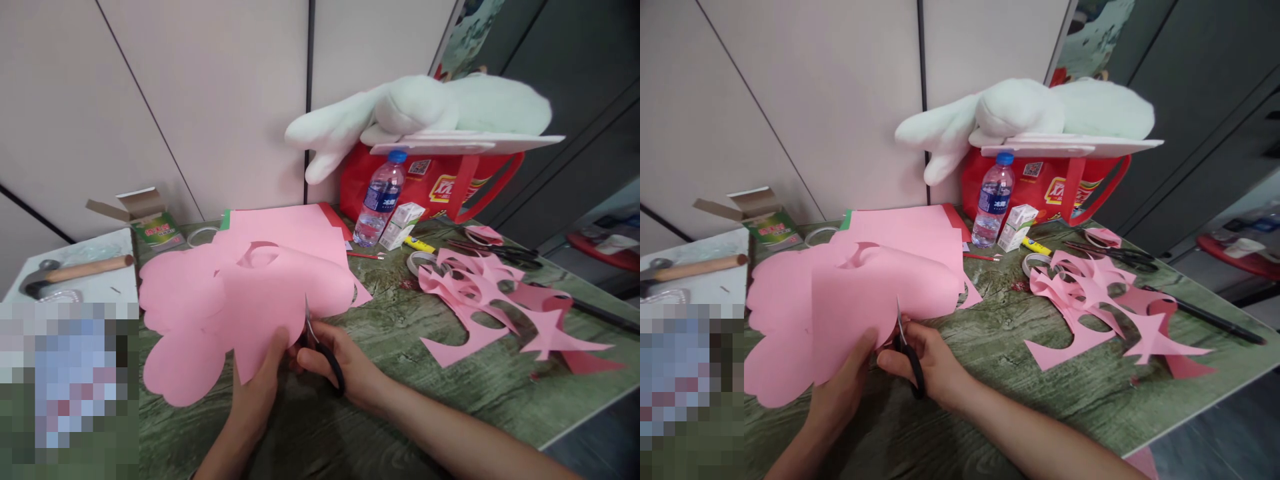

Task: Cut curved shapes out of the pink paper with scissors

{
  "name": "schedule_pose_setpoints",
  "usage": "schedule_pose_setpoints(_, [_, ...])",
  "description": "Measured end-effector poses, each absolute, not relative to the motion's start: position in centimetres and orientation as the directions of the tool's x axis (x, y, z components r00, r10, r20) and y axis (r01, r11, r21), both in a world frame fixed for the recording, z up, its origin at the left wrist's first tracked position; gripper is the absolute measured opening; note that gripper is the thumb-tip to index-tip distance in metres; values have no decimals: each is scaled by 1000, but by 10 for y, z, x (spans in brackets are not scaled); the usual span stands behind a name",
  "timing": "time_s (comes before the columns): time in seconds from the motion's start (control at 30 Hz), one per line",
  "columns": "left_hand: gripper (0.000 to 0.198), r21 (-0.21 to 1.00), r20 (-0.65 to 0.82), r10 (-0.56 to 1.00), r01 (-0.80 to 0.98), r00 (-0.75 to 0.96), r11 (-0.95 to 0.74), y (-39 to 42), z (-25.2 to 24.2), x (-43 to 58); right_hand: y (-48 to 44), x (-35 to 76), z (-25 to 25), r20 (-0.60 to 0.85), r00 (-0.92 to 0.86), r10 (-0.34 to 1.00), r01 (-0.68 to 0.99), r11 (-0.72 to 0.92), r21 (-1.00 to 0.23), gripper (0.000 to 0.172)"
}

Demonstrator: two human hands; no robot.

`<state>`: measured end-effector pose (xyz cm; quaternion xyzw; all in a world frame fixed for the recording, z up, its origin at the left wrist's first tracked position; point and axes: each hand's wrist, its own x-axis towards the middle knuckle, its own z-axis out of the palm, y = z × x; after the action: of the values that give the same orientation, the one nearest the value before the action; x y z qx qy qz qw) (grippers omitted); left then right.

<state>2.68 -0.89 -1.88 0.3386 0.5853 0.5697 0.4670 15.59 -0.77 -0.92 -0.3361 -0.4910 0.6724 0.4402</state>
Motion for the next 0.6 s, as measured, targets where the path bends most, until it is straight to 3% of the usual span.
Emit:
schedule_pose_setpoints(0.2, [35, 987, -161, 895, -87, -415, 137, -14, -18, 30, -7, 156, -8, 14, -383, 924, -279, -101, -955, 48])
schedule_pose_setpoints(0.4, [44, 953, -268, 881, -239, -390, 185, -15, -27, 29, -8, 156, -2, 12, -403, 915, -327, -132, -936, 54])
schedule_pose_setpoints(0.6, [46, 947, -243, 867, -300, -436, 114, -19, -36, 33, -7, 157, -3, 11, -438, 899, -374, -170, -912, 48])
